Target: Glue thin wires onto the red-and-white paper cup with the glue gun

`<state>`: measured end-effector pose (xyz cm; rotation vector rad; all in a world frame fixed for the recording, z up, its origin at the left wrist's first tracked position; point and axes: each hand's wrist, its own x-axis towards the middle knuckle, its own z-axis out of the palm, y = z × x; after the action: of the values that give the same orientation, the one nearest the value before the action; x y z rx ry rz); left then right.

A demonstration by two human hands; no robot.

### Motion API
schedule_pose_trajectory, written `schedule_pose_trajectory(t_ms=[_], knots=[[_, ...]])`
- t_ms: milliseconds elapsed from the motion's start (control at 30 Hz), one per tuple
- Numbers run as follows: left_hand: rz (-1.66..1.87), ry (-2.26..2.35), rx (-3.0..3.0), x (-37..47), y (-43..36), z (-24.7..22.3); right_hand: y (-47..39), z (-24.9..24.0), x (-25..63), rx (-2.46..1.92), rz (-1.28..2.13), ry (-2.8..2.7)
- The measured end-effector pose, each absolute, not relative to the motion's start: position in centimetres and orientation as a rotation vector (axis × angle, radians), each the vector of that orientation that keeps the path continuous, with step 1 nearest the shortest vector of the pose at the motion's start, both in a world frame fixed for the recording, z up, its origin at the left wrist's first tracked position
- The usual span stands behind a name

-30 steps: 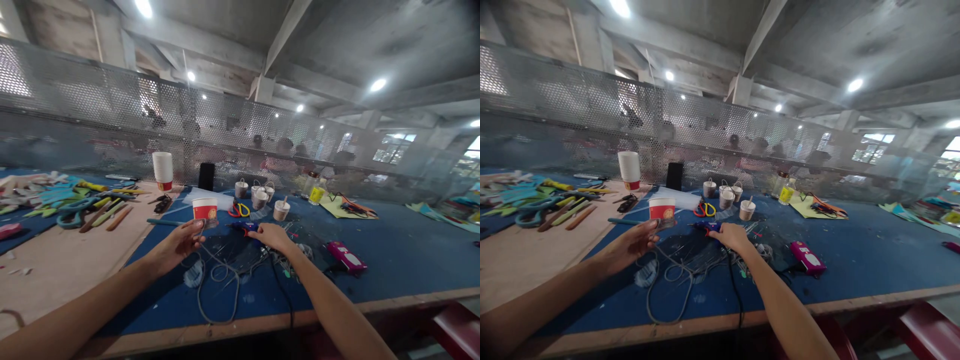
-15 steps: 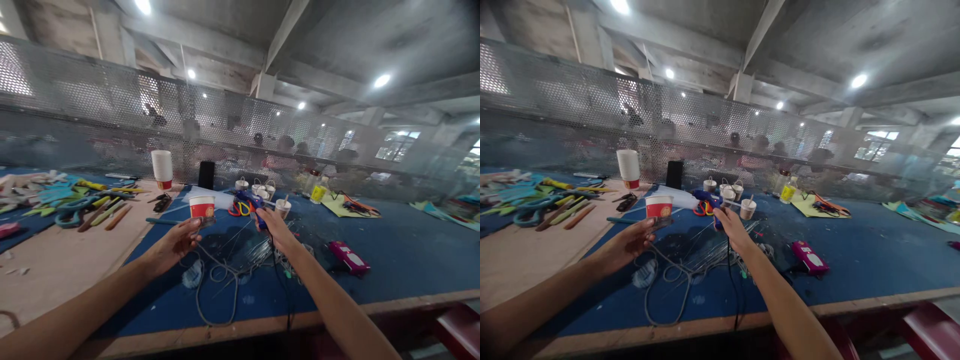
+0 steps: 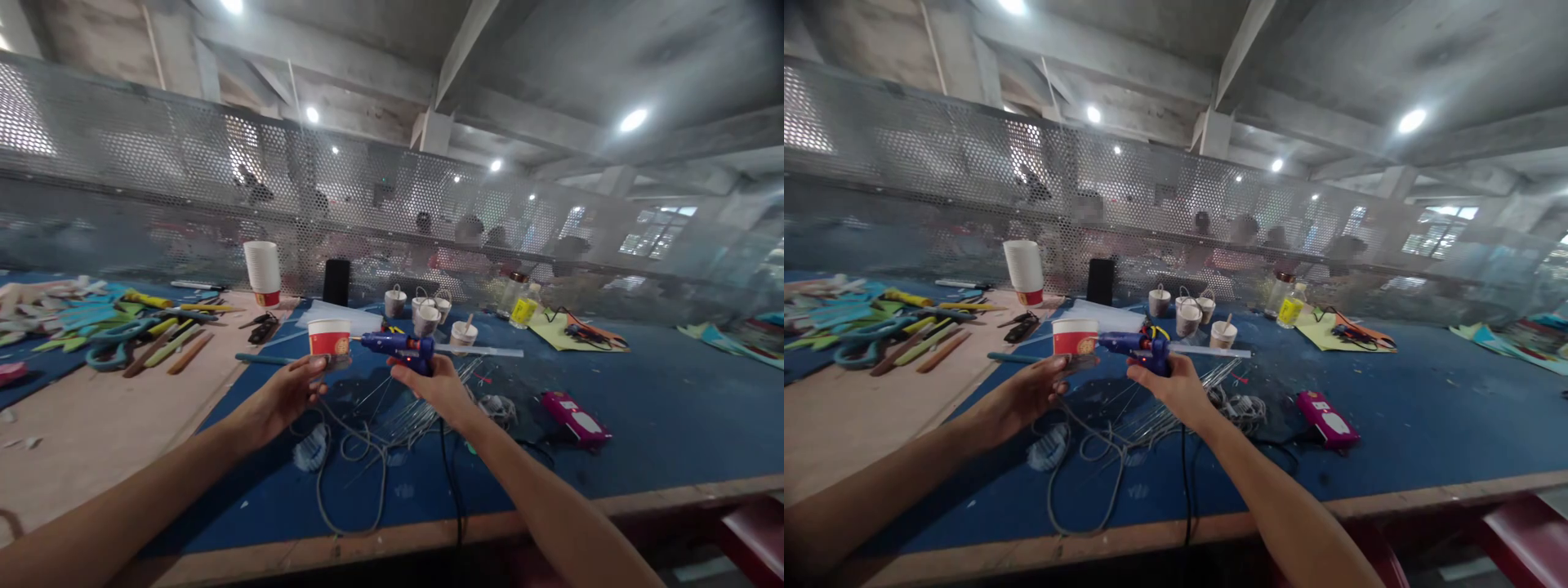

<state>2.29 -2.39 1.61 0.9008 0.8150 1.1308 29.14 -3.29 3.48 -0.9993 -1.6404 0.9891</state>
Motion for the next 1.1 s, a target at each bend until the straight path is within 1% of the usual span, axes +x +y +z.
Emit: schedule_pose_trajectory(t_ms=[133, 200, 400, 800, 1100], knots=[[1.121, 0.793, 0.912, 2.3, -2.4, 1.5, -3.8, 3.0, 28.8, -0.979, 0.581, -1.792], [1.116, 0.785, 0.923, 2.3, -2.6, 1.7, -4.1, 2.6, 28.8, -0.954, 0.474, -1.883], [1.121, 0.797, 0.918, 2.7, -3.1, 2.2, -4.0, 1.8, 28.7, -0.856, 0.371, -2.030], [1.111, 0.823, 0.929, 2.7, -2.9, 1.7, -3.8, 1.6, 29.1, -0.954, 0.260, -2.110], [1.104, 0.826, 0.939, 2.7, -2.9, 1.5, -4.2, 2.3, 29.2, -0.991, 0.264, -2.179]])
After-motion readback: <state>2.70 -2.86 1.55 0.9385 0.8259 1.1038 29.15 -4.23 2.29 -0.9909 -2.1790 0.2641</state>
